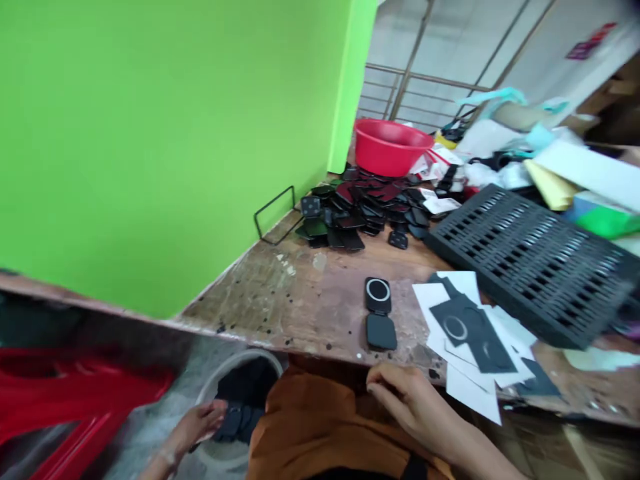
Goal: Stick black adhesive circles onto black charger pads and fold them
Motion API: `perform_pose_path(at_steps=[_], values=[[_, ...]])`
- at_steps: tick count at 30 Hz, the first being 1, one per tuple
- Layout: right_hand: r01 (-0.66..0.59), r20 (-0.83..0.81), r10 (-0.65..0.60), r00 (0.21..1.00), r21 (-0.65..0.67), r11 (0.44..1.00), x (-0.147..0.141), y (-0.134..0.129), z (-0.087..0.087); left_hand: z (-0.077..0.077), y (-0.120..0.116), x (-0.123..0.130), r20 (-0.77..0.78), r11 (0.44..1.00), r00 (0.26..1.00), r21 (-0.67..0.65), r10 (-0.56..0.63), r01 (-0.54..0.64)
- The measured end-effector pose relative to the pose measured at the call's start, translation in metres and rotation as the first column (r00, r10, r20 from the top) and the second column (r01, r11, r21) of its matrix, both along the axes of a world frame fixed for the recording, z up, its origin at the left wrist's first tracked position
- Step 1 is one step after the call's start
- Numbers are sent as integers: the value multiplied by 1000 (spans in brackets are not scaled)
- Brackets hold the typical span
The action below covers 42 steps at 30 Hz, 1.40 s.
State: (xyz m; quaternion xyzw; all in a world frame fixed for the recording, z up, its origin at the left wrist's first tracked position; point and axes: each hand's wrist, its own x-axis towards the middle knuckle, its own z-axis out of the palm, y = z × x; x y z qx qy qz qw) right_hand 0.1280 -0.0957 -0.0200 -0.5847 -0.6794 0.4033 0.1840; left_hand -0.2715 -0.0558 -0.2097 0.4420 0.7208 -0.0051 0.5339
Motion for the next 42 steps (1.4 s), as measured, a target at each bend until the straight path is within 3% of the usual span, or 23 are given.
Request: perform_pose_path(at_steps=[4,8,12,15,19,22,28,31,33,35,37,40,42], values=[[192,38,-199,979,145,971,44,3,0,39,27,24,242,965,939,-33,-244,259],[400,229,-493,839,355,845,112,4,-11,110,43,80,385,872,798,37,-464,489],[481,380,-655,653,459,747,168,3,-28,178,50,156,268,766,719,278,-641,579],[485,464,-675,573,472,736,185,6,-39,203,52,208,123,675,709,456,-694,581],[481,614,-652,445,451,752,189,14,-46,209,49,256,77,580,677,592,-732,560],[550,560,-692,456,434,714,194,20,-49,206,45,273,110,572,658,612,-745,546],[637,391,-771,502,436,636,208,24,-49,203,41,278,161,614,669,592,-725,523],[664,285,-798,531,446,600,208,20,-35,203,41,275,227,682,716,582,-660,444],[708,111,-790,603,382,594,200,15,-19,205,40,273,307,747,757,574,-576,336],[748,-143,-738,659,233,622,184,12,-2,207,39,274,415,814,780,546,-468,198],[710,-350,-653,671,52,702,161,10,13,208,38,276,537,877,761,473,-364,86],[559,-464,-545,698,-123,820,122,13,23,207,34,280,706,951,666,307,-241,18],[486,-504,-509,698,-190,853,100,17,21,204,30,280,767,979,624,204,-148,-18]])
